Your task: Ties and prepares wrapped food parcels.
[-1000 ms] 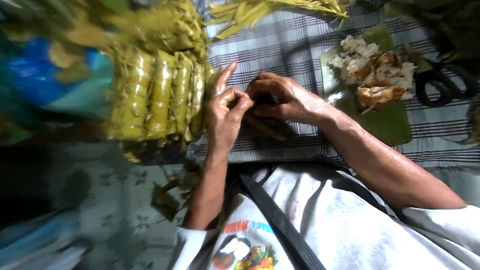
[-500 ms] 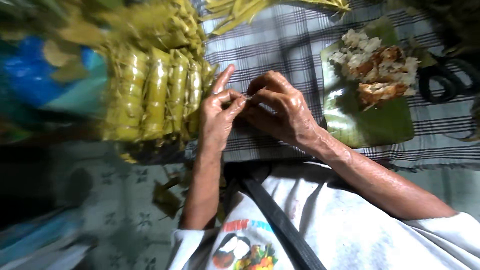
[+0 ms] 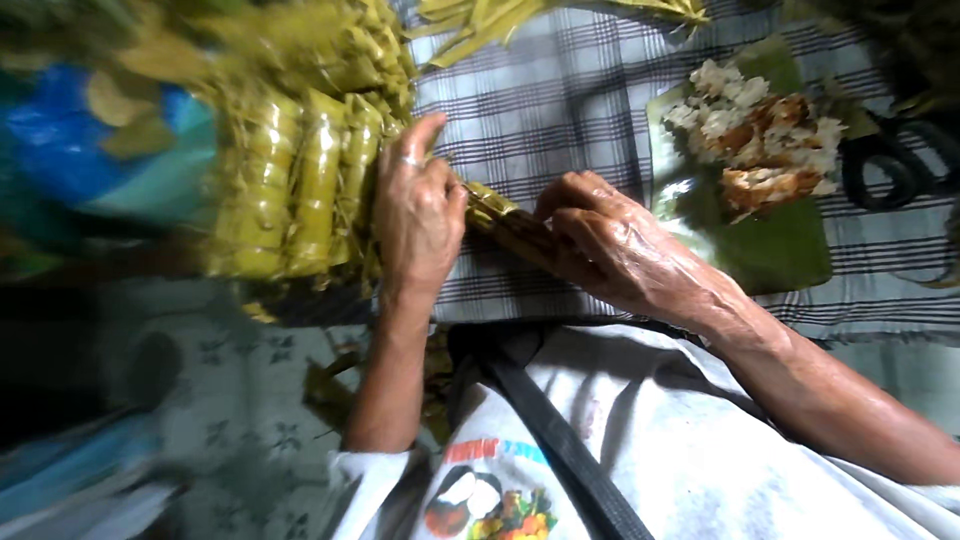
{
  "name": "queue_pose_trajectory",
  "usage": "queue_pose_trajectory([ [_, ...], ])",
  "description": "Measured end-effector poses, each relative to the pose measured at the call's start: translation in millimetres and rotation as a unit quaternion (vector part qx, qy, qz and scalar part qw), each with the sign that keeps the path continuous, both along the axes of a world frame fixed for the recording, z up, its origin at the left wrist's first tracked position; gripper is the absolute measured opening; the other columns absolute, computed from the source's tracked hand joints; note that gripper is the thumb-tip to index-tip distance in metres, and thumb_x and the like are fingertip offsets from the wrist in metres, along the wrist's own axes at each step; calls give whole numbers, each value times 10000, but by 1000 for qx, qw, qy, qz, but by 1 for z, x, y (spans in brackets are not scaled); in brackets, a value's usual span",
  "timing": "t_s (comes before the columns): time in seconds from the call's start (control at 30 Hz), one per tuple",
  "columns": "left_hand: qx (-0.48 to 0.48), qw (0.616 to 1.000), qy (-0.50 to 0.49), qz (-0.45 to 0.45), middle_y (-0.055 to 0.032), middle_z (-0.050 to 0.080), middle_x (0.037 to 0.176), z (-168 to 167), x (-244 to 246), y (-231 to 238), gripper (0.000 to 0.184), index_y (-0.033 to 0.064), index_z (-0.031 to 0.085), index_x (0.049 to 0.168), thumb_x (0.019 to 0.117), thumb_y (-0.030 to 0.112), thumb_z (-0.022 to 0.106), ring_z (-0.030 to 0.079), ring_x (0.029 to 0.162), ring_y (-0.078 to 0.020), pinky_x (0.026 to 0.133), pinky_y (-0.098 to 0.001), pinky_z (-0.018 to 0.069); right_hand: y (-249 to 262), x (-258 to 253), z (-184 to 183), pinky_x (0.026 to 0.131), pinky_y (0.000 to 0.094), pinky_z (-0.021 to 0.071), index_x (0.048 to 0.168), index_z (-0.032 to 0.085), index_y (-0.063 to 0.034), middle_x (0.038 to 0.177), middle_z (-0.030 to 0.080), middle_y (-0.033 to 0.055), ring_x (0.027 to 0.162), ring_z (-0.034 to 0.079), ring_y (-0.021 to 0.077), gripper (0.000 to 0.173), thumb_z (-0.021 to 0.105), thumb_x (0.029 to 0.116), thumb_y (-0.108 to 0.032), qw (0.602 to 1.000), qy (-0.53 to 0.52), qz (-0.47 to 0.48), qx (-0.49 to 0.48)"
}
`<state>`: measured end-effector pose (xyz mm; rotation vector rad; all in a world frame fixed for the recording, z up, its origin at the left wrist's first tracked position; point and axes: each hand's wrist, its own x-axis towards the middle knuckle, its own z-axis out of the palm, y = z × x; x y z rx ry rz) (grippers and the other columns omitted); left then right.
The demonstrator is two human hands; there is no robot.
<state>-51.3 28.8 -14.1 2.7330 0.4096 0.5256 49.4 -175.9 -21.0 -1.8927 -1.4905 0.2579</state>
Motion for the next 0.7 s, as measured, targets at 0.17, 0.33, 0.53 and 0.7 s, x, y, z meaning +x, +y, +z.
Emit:
queue_pose_trajectory([
  [0.17, 46, 996, 68, 15, -174, 602, 1379, 2, 8, -1, 135, -27, 710, 818, 917, 23, 632, 557, 1269, -361, 1068, -468, 447, -3, -3, -3, 841, 382, 530, 947, 715, -28, 1042, 623, 125, 1017, 612, 290, 182, 624, 901, -179, 999, -21, -12, -35],
  [0.33, 34, 991, 123, 30, -209, 645, 1226, 11, 11, 2, 150, -45, 730, 900, 881, 99, 768, 612, 1146, -403, 977, -556, 499, -11, 0, 1, 828, 425, 556, 941, 731, -29, 1055, 668, 128, 1015, 651, 283, 229, 632, 932, -236, 995, 45, -57, -65],
  [0.53, 21, 987, 154, 26, -225, 597, 1368, 18, 17, -2, 310, -26, 659, 1214, 908, 13, 688, 588, 1245, -424, 1018, -583, 475, -37, 30, 23, 877, 528, 546, 984, 728, -7, 1136, 672, 162, 1074, 657, 338, 203, 623, 958, -179, 980, 65, -66, -178],
  [0.7, 2, 955, 218, -199, -133, 589, 1459, 14, 5, -13, 570, 81, 606, 1420, 862, 2, 691, 501, 1406, -335, 1207, -607, 259, -12, 83, 36, 834, 557, 557, 970, 755, -36, 1054, 696, 154, 972, 685, 335, 92, 692, 958, -102, 981, 13, -89, -172],
])
